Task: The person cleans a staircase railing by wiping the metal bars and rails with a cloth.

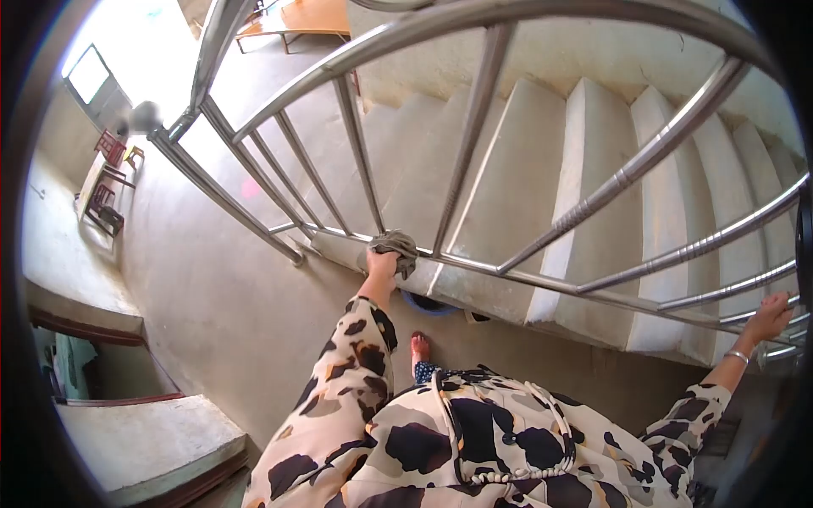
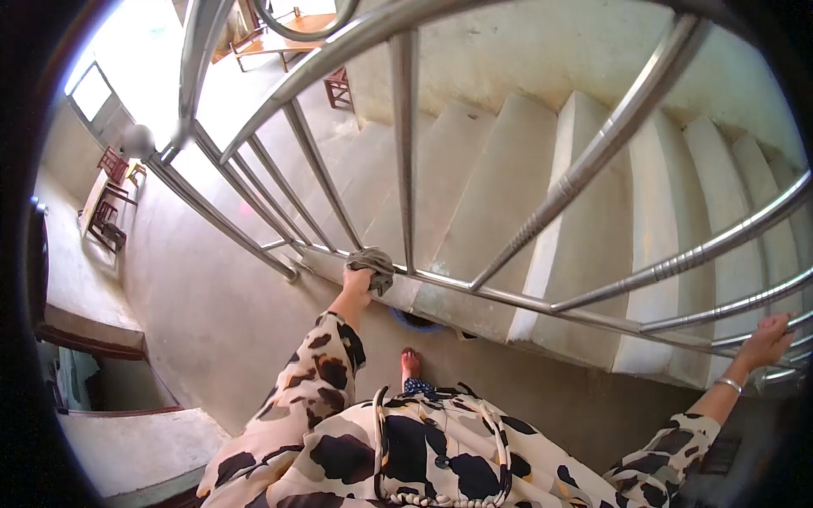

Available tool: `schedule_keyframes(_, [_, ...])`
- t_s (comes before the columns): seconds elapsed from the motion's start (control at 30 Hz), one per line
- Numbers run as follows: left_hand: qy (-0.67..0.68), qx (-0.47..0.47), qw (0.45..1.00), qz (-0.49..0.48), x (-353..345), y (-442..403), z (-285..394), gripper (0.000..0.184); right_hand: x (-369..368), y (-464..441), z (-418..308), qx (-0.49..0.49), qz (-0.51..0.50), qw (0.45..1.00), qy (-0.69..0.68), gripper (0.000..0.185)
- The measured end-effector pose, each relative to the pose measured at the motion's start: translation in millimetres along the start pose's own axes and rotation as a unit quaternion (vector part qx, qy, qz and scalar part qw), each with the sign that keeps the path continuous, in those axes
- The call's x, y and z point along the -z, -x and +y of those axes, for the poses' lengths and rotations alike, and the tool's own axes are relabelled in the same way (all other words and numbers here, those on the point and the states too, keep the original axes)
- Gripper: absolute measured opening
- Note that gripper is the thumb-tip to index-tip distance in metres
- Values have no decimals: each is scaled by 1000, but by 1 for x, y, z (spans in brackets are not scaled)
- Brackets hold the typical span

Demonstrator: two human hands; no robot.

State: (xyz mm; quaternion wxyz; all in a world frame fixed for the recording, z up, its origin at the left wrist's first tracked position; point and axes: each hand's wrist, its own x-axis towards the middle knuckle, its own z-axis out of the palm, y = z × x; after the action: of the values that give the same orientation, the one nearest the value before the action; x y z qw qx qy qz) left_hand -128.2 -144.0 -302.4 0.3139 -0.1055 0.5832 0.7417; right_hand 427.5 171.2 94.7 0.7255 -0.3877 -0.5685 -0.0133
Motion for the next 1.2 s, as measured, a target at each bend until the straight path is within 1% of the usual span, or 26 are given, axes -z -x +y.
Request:
schedule_keyframes(0.03, [4,-6,1000,4,0,3,18,44,1,0,3,-1,0,1000,-7,15])
schedule_keyframes(0.1, [125,-33,991,-42,3,5,55,37,2,-2,5,-9,24,999,30,22])
schedule_keyframes(0.17, [90,-47,994,-46,6,3,91,34,3,-4,5,-20,26,999,29,21])
schedule_keyframes(0.23, [46,-168,982,-69,-9,53,157,34,4,-8,3,-31,32,999,30,22])
schedule_keyframes(0.3, [57,-268,951,-144,-23,102,206,37,6,-10,3,-33,45,993,105,24])
schedule_keyframes(0.37, [18,-381,914,-141,-37,147,244,42,8,-12,14,-3,49,987,152,26])
schedule_keyframes(0.4, [-30,-512,848,-136,-40,155,260,45,11,-17,24,-51,62,988,129,26])
schedule_keyframes(0.43, [-77,-631,762,-127,-44,160,276,48,5,-15,14,-98,76,987,105,27])
schedule_keyframes(0.47, [-76,-634,759,-126,-53,168,291,48,2,-10,2,-106,78,989,64,27])
schedule_keyframes(0.5, [-68,-705,695,-124,-65,175,304,50,2,-12,3,-106,79,989,61,27])
schedule_keyframes(0.57, [-58,-771,624,-118,-83,171,311,51,5,-17,10,-155,64,986,-9,26])
schedule_keyframes(0.6, [-101,-738,656,-124,-91,163,306,52,4,-13,1,-153,65,986,-13,26])
schedule_keyframes(0.63, [-143,-702,685,-130,-96,154,302,53,3,-4,-14,-127,33,991,-12,26])
schedule_keyframes(0.67, [-142,-740,652,-90,-100,145,298,51,1,0,-22,-100,1,995,-10,30])
schedule_keyframes(0.77, [-116,-763,628,-101,-88,117,295,52,9,-4,-14,-92,-33,995,2,25])
schedule_keyframes(0.8, [-87,-753,642,-115,-81,116,293,40,10,-3,-15,-91,-38,995,4,25])
schedule_keyframes(0.83, [-88,-751,644,-114,-75,112,289,40,10,0,-17,-74,-51,996,-5,27])
schedule_keyframes(0.87, [29,-682,706,-185,-69,103,284,35,11,2,-17,-56,-61,996,-17,33])
schedule_keyframes(0.9, [144,-595,749,-252,-62,96,281,32,13,0,-14,-57,-60,996,-17,33])
schedule_keyframes(0.93, [262,-492,767,-317,-52,93,280,32,14,-3,-10,-77,-64,995,-11,39])
schedule_keyframes(0.97, [270,-385,824,-316,-32,83,285,32,16,-4,-7,-97,-69,993,-5,46])
schedule_keyframes(1.0, [273,-271,869,-310,-11,67,286,32,16,-2,-6,-99,-68,993,-6,46])
schedule_keyframes(1.1, [304,-286,855,-306,43,-19,235,32,12,5,-4,-67,-64,996,21,49])
schedule_keyframes(1.13, [295,-262,853,-342,56,-59,219,30,12,10,2,-52,-33,996,59,51])
schedule_keyframes(1.17, [286,-236,850,-375,63,-79,211,29,9,14,4,-38,-3,994,99,53])
schedule_keyframes(1.2, [289,-234,850,-372,62,-72,205,29,4,21,-3,-34,-6,994,100,53])
